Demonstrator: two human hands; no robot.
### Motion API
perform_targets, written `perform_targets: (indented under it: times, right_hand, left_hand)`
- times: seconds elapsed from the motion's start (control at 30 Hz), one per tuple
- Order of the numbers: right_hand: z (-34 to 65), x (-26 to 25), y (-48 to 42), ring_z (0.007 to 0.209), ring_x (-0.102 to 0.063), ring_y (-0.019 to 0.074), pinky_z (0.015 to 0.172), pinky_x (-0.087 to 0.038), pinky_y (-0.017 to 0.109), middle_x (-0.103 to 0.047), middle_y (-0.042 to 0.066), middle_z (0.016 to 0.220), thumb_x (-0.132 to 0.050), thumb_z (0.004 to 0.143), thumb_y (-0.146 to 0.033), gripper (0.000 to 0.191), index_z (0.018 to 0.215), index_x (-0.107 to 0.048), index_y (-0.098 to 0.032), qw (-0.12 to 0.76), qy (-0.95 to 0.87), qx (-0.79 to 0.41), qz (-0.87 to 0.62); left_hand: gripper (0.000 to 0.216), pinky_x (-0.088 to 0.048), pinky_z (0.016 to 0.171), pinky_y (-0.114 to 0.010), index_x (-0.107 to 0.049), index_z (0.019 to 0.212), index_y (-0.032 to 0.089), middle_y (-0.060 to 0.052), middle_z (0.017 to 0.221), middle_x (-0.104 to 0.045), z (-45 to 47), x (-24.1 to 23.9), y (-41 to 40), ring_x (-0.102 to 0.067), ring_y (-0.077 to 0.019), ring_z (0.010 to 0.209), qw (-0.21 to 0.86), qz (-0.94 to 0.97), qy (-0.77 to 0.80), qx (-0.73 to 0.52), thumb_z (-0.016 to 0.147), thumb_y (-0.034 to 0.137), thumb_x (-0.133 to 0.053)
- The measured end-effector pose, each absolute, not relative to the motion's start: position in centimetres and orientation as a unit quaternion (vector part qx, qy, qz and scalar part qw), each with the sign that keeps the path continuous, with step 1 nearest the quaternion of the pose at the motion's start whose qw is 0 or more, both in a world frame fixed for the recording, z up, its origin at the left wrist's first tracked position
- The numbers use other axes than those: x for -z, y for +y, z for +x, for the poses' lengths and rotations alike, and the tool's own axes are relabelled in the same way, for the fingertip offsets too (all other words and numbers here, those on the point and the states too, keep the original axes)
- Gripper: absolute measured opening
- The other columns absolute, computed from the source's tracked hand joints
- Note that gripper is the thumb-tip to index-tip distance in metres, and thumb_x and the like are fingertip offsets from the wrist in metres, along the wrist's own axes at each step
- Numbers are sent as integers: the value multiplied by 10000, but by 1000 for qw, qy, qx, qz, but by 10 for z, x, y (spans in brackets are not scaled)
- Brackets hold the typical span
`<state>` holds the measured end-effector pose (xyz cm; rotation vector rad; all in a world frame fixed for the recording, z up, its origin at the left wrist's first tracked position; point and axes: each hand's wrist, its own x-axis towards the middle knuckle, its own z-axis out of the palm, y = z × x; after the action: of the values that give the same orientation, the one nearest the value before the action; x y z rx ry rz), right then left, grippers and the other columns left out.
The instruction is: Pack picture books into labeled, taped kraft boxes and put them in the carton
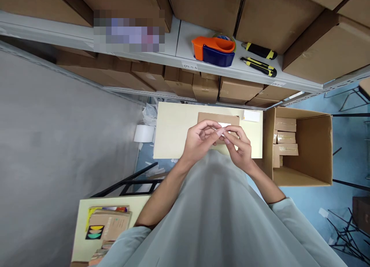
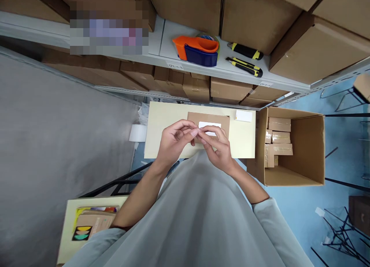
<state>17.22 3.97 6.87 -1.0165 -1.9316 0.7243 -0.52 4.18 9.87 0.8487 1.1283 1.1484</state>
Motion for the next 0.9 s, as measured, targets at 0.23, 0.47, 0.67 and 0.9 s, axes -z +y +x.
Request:
perform_targets:
  times: [0.23, 0.47, 0.67, 0.9]
  right_hand:
    - [172, -67, 41, 1175, -689, 259, 963, -632, 489, -673, 113, 1231, -519, 1116, -256, 413, 1480, -693, -344, 429, -761, -283, -396]
    - [173, -68, 43, 1166, -686, 257, 962, -633, 492, -656, 107, 1225, -518, 1116, -258, 419, 1484, -688, -362, 444, -758, -286, -383]
    - [176, -67, 43, 1172, -683, 271, 974, -629, 521, -655, 111, 1221, -532, 1108, -274, 401, 1457, -711, -361, 423, -761, -293, -395]
    - [177, -64, 42, 1177, -671, 259, 978, -634, 508, -633, 109, 1210, -514, 1119, -279, 399, 1455, -715, -354, 438, -758, -289, -387]
  left_hand:
    - [394, -534, 575, -264, -715, 958, 207, -39, 843, -753, -6, -99, 43, -744, -184, 741, 677, 320, 434, -502, 818, 528, -896]
    - [369, -543, 584, -278, -720, 938, 216, -40, 852, -751, -4, -102, 44, -745, -194, 751, 675, 324, 433, -501, 832, 536, -872]
    - [379, -539, 570, -276, -715, 908, 218, -43, 864, -745, -2, -102, 44, -715, -179, 720, 665, 330, 443, -503, 818, 550, -875]
    - [341, -530, 608, -264, -709, 907, 219, -38, 899, -710, 0, -100, 43, -666, -149, 728, 693, 306, 420, -499, 803, 484, -896]
